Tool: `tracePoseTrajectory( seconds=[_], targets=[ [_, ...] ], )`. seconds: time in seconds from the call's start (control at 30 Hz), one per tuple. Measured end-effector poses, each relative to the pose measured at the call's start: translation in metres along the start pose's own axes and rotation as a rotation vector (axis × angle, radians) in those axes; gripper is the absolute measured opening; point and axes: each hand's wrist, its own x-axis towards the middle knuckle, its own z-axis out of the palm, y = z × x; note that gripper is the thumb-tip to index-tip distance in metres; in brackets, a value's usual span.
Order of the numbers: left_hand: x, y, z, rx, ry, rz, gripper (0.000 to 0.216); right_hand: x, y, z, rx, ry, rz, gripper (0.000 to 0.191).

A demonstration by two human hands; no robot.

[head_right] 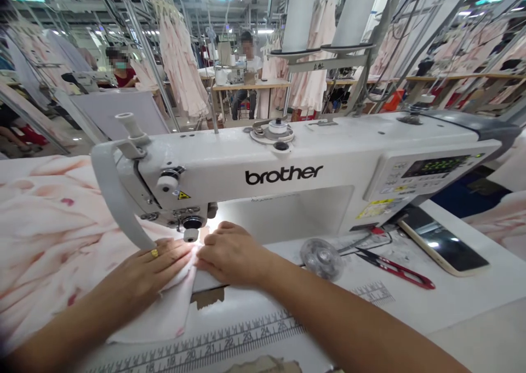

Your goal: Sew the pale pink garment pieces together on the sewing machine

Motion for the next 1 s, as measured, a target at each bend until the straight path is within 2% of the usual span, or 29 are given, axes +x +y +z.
tracePoseTrajectory(
  seconds=[0.1, 0.2, 0.37, 0.47, 0.63, 0.87, 0.93, 1.0],
  targets=[
    [-0.003, 0.002, 0.004, -0.073, 0.007, -0.103, 0.060, 0.001, -0.003, 0.000, -0.024, 0.036, 0.016, 0.023],
    [-0.006, 0.006, 0.009, -0.162, 0.002, -0.238, 0.071, 0.004, -0.006, -0.003, -0.049, 0.006, 0.039, 0.018],
    [-0.007, 0.015, 0.015, -0.206, -0.024, -0.373, 0.071, 0.009, -0.010, -0.009, -0.072, -0.100, 0.099, 0.015],
    [-0.006, 0.017, 0.014, -0.167, -0.047, -0.357, 0.071, 0.009, -0.009, -0.008, -0.060, -0.116, 0.122, 0.016],
    [-0.003, 0.017, 0.010, -0.110, -0.057, -0.313, 0.073, 0.005, -0.008, -0.002, -0.050, -0.068, 0.137, 0.018],
    [-0.003, 0.011, 0.019, -0.056, -0.032, -0.263, 0.071, 0.004, -0.006, -0.004, -0.058, -0.078, 0.153, 0.020],
    [-0.002, 0.007, 0.020, -0.033, -0.007, -0.250, 0.065, 0.003, -0.005, -0.006, -0.066, -0.072, 0.135, 0.021],
    [-0.002, 0.004, 0.020, -0.034, 0.019, -0.256, 0.058, 0.001, -0.004, -0.007, -0.049, -0.068, 0.053, 0.021]
  ],
)
